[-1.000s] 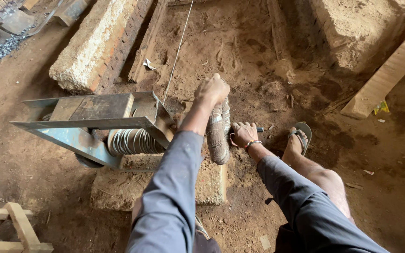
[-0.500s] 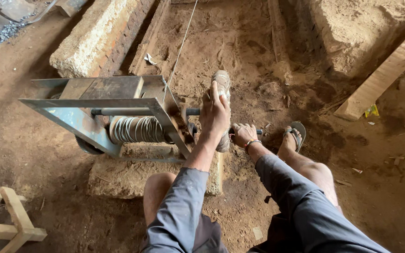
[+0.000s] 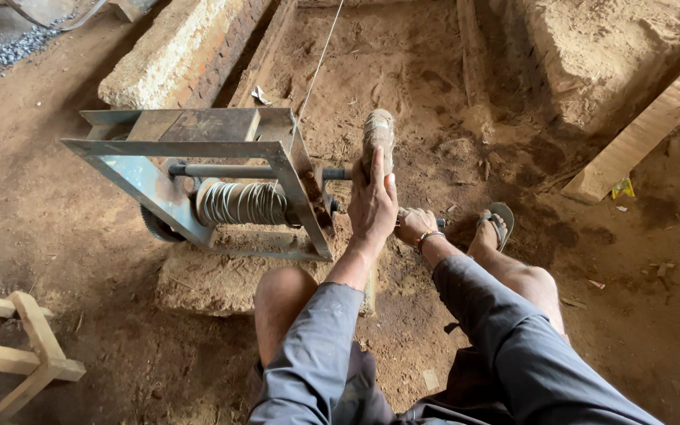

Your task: The person operates a manual hand-cranked winch to pull a cord, using their hands to turn the spindle handle repeatedly.

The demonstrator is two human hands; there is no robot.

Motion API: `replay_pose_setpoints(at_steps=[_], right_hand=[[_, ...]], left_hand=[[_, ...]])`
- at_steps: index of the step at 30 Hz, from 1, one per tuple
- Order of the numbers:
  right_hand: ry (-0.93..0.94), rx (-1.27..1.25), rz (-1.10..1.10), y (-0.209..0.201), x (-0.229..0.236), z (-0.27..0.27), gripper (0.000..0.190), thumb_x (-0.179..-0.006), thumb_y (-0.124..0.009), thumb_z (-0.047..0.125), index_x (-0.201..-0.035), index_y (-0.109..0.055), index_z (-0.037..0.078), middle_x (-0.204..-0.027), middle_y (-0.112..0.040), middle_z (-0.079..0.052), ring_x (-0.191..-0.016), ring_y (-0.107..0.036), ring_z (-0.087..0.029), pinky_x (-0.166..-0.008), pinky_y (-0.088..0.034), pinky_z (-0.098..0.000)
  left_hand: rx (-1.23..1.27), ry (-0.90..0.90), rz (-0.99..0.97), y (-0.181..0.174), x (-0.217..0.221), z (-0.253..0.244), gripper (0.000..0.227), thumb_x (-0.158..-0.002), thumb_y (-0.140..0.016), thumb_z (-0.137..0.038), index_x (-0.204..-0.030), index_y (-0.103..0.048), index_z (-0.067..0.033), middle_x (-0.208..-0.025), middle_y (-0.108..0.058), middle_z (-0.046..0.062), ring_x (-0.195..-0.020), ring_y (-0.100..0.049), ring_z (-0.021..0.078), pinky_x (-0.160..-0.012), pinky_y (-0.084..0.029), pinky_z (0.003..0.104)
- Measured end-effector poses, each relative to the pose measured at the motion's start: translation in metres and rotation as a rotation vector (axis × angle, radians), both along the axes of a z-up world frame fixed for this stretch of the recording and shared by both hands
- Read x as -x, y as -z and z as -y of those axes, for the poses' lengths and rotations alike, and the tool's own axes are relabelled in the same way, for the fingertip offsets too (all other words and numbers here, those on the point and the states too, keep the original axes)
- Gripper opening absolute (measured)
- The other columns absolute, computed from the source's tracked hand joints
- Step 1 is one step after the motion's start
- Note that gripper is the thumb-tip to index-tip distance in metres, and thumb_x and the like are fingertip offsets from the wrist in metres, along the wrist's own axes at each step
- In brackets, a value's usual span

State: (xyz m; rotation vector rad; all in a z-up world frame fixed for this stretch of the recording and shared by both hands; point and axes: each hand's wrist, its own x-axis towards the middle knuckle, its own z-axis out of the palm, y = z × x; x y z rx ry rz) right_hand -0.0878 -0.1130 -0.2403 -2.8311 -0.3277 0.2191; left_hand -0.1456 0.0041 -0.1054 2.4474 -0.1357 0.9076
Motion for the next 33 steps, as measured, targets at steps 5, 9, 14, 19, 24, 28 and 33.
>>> replay_pose_setpoints(at_steps=[5, 9, 14, 19, 24, 28, 33], right_hand=[[-0.023, 0.020, -0.012, -0.001, 0.007, 0.003, 0.030, -0.095, -0.063, 0.042, -0.113, -0.072, 0.019, -0.109, -0.075, -0.007, -0.103, -0.069, -0.027, -0.089, -0.049, -0.0466], [-0.034, 0.050, -0.060, -0.014, 0.016, 0.002, 0.031, -0.096, -0.063, 0.042, -0.112, -0.072, 0.018, -0.099, -0.076, -0.007, -0.091, -0.071, -0.026, -0.083, -0.052, -0.0427], [-0.055, -0.033, 0.050, -0.014, 0.029, 0.005, 0.034, -0.090, -0.062, 0.029, -0.123, -0.063, 0.023, -0.091, -0.075, -0.008, -0.082, -0.071, -0.027, -0.074, -0.054, -0.0432], [-0.060, -0.045, 0.044, -0.021, 0.041, 0.005, 0.022, -0.091, -0.064, 0.034, -0.106, -0.066, 0.018, -0.092, -0.071, -0.007, -0.085, -0.069, -0.027, -0.076, -0.053, -0.0446], [-0.087, -0.072, 0.116, -0.028, 0.051, 0.011, 0.023, -0.088, -0.065, 0.034, -0.101, -0.065, 0.015, -0.090, -0.071, -0.009, -0.088, -0.069, -0.029, -0.077, -0.052, -0.0461], [-0.087, -0.118, 0.122, -0.029, 0.053, 0.011, 0.028, -0.088, -0.067, 0.039, -0.099, -0.064, 0.013, -0.090, -0.070, -0.010, -0.088, -0.068, -0.031, -0.078, -0.051, -0.0470], [-0.117, -0.100, 0.147, -0.035, 0.059, 0.014, 0.026, -0.089, -0.065, 0.039, -0.098, -0.065, 0.014, -0.088, -0.069, -0.010, -0.085, -0.068, -0.030, -0.076, -0.051, -0.0465]], left_hand=[[0.042, -0.013, 0.083, 0.008, 0.005, 0.005, 0.069, -0.104, -0.056, -0.030, -0.163, -0.021, -0.0233, -0.147, -0.045, 0.035, -0.118, -0.066, 0.0456, -0.065, -0.069, 0.041], [0.068, -0.026, 0.068, 0.011, -0.005, 0.006, 0.090, -0.091, -0.072, -0.030, -0.162, -0.018, -0.0252, -0.137, -0.047, 0.039, -0.105, -0.068, 0.0431, -0.056, -0.067, 0.040], [0.056, -0.051, -0.131, -0.002, -0.027, 0.004, 0.096, -0.088, -0.075, -0.020, -0.164, -0.017, -0.0277, -0.124, -0.055, 0.028, -0.080, -0.070, 0.0293, -0.048, -0.062, 0.033], [-0.044, -0.100, -0.319, -0.030, -0.036, 0.004, 0.090, -0.090, -0.068, -0.016, -0.163, -0.015, -0.0257, -0.119, -0.050, 0.029, -0.067, -0.066, 0.0271, -0.043, -0.059, 0.032], [0.012, -0.060, -0.352, -0.042, -0.039, 0.006, 0.085, -0.095, -0.063, -0.014, -0.165, -0.014, -0.0251, -0.118, -0.053, 0.027, -0.072, -0.067, 0.0278, -0.051, -0.059, 0.034], [0.025, -0.069, -0.372, -0.049, -0.044, 0.007, 0.087, -0.091, -0.064, -0.012, -0.163, -0.016, -0.0250, -0.120, -0.054, 0.027, -0.073, -0.066, 0.0273, -0.053, -0.060, 0.036], [0.041, -0.080, -0.523, -0.063, -0.052, 0.011, 0.088, -0.092, -0.063, -0.010, -0.164, -0.015, -0.0251, -0.119, -0.054, 0.025, -0.070, -0.063, 0.0244, -0.049, -0.057, 0.035]])
